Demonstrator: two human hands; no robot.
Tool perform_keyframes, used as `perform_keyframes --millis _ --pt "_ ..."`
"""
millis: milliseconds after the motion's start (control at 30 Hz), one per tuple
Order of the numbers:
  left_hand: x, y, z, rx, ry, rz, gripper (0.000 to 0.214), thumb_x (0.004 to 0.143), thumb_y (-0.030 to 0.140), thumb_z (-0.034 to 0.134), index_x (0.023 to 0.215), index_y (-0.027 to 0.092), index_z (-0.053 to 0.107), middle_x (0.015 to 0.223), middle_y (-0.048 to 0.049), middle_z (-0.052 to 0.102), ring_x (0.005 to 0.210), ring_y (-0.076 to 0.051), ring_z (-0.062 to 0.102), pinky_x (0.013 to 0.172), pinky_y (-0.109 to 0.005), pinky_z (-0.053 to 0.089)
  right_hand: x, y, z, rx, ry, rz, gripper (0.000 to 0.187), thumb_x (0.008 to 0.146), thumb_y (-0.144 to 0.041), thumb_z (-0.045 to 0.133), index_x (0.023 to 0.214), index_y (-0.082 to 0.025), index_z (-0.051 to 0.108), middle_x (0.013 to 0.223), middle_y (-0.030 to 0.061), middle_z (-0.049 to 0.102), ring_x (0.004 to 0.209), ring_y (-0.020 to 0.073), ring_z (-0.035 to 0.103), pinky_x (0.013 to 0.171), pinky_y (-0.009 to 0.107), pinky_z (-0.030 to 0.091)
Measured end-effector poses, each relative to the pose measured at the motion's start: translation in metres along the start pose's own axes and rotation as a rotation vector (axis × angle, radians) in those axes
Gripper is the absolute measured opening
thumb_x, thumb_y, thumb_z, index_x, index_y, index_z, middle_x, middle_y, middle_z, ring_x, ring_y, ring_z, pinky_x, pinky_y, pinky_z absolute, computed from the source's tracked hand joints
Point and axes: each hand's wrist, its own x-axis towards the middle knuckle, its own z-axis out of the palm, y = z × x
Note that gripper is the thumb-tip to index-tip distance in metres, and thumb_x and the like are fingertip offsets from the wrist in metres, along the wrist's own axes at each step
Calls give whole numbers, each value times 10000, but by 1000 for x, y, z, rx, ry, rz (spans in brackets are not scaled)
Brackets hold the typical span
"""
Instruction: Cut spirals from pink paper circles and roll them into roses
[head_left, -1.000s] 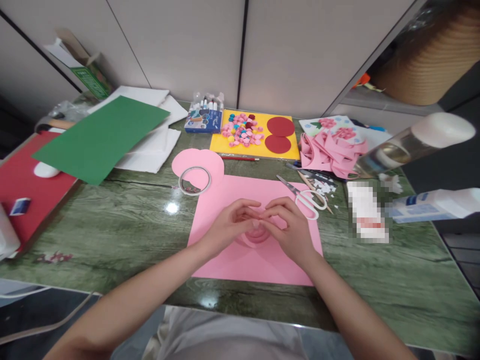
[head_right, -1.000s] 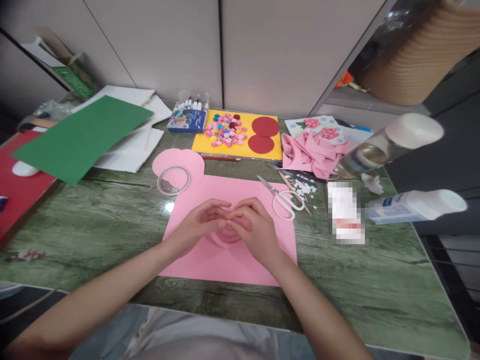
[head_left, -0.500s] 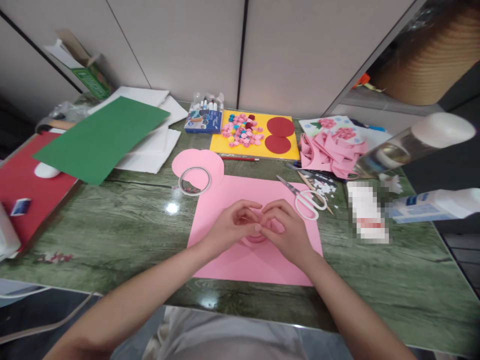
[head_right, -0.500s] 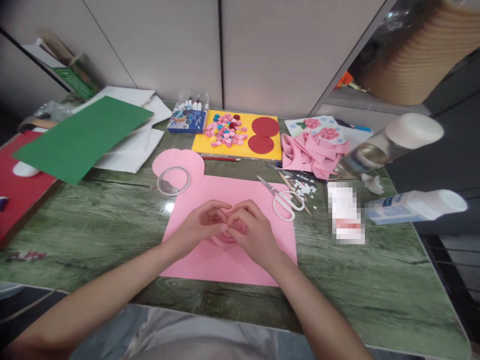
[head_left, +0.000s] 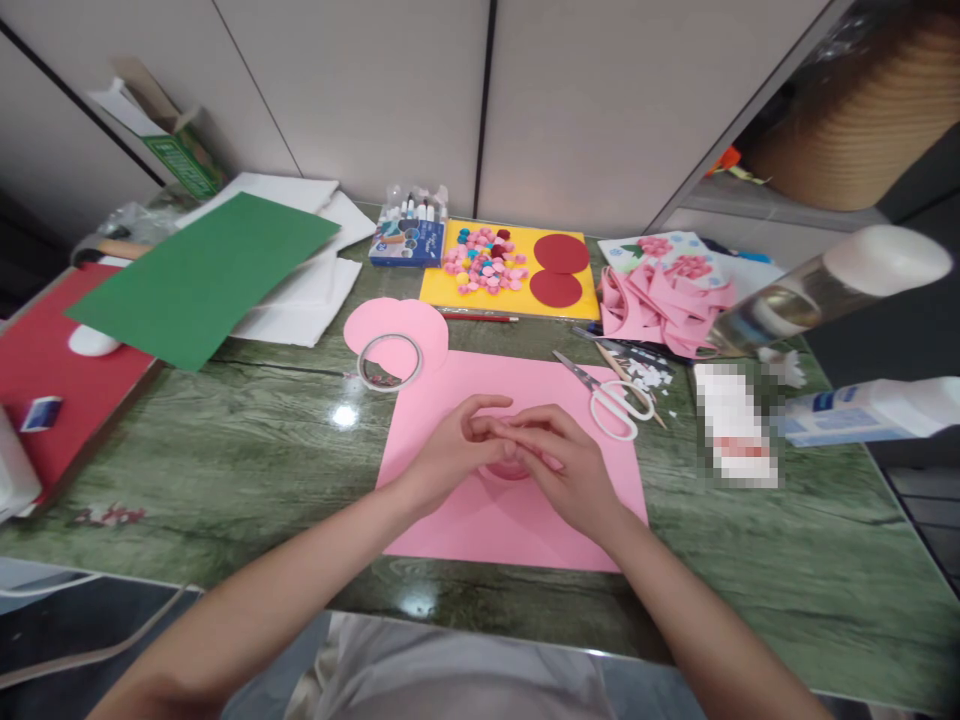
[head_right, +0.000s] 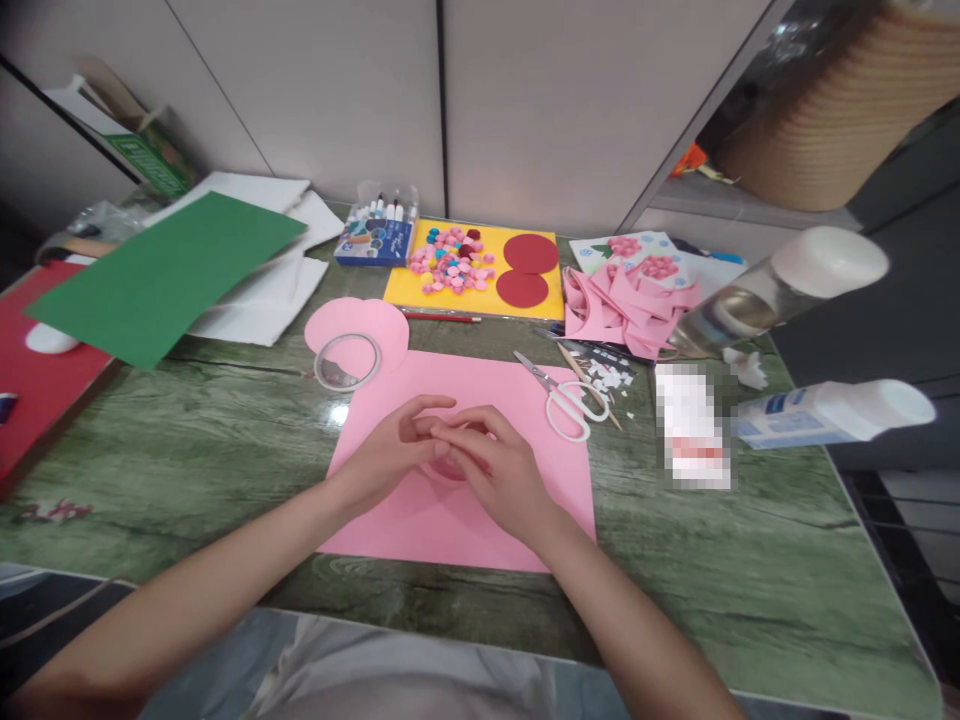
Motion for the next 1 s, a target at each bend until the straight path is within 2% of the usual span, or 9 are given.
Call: perform_keyframes --millis 100,233,333,533,833,1000 --pt "0 1 1 -1 1 19 503 629 212 696 1079 199 469 789 -9 611 745 -126 575 689 -283 451 0 0 1 13 57 46 289 819 -155 504 1019 -318 633 977 38 544 938 173 541 790 348 478" --pt "-1 2 3 -4 1 17 491 610 193 709 1048 191 488 791 -2 612 750 -119 573 718 -298 455 2 -1 1 52 156 124 157 769 -181 581 843 -280 678 915 28 544 884 169 551 782 345 474" --pt "-1 1 4 10 -6 23 487 609 192 713 1044 194 496 801 -1 613 756 -116 577 729 -288 449 4 -1 -1 72 172 168 101 714 -154 634 740 -247 660 873 19 540 863 170 546 787 345 458" --pt "-1 -1 4 -12 -48 32 472 613 186 710 1034 188 497 788 -2 602 772 -126 573 719 -295 462 6 -2 -1 104 177 200 149 636 -91 674 616 -204 579 830 8 520 829 164 537 760 318 433" --pt "-1 -4 3 40 -57 72 461 611 175 708 1028 190 513 735 16 599 723 -106 573 688 -255 444 7 -5 1 48 89 190 176 641 -94 651 603 -199 516 830 11 514 822 171 540 727 315 449" --pt "0 -3 1 -49 -6 17 462 616 178 705 1033 180 506 764 -7 618 723 -124 584 692 -285 461 5 -6 -3 -79 89 95 70 714 -167 618 744 -228 598 868 29 522 845 179 537 762 339 460"
